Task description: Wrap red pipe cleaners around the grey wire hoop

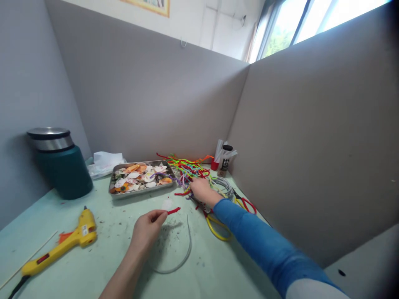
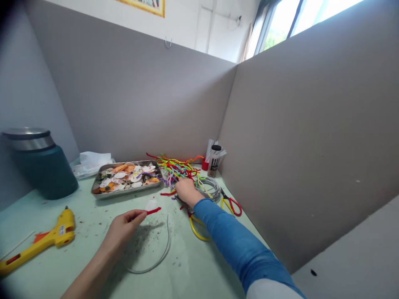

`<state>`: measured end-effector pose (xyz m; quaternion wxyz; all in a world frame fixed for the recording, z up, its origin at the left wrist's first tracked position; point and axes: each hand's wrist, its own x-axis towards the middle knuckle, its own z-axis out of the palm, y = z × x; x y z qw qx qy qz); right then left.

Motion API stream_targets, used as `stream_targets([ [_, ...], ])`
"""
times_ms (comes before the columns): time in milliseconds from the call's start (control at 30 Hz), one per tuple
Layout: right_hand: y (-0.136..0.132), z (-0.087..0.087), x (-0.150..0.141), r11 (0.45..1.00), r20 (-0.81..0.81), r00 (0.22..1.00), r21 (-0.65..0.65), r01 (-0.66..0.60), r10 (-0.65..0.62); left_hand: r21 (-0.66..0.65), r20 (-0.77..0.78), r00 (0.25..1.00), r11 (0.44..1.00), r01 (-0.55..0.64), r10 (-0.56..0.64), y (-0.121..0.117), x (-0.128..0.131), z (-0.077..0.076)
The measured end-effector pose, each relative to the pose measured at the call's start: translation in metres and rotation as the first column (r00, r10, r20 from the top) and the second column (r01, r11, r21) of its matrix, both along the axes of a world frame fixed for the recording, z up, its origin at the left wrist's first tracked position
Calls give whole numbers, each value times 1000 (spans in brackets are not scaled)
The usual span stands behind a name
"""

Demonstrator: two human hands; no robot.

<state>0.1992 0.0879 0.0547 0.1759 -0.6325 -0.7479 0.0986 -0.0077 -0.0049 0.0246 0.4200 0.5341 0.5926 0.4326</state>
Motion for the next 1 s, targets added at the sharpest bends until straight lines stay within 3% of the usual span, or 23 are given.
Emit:
stream_targets([
  [100, 6, 3, 2, 997, -44, 999, 73, -3, 6, 21, 8, 1000, 1000, -11, 11, 0, 0, 0],
  [233, 28, 45, 24, 987, -230, 973, 157, 42, -5, 28, 9, 1000, 1000, 8, -8, 1, 0, -2],
  [333, 36, 77, 36, 976, -411, 912, 198, 87, 2, 27, -8, 999, 999, 32, -32, 2, 0, -5],
  [433, 28, 87, 37, 982, -529, 848, 179, 59, 45, 23, -1, 998, 998, 59, -59, 1, 0, -5],
  [567, 2, 67, 24, 996, -629, 772, 80, -49, 89, 29, 40, 997, 997, 68, -69, -1, 1, -1],
  [733, -34, 20, -3, 992, -690, 720, -18, -125, 79, -1, 114, 987, 994, 111, -110, -3, 3, 0],
  [800, -46, 1, -14, 966, -678, 723, -75, -249, 134, 12, 115, 981, 988, 155, -155, -2, 3, -2],
  [900, -51, -17, -22, 942, -461, 850, -78, -327, 256, 46, 58, 976, 977, 209, -211, 0, 4, -5],
  [1000, -34, -11, -16, 979, -241, 950, 1, -203, 197, 39, -20, 977, 977, 211, -211, 2, 4, -9],
])
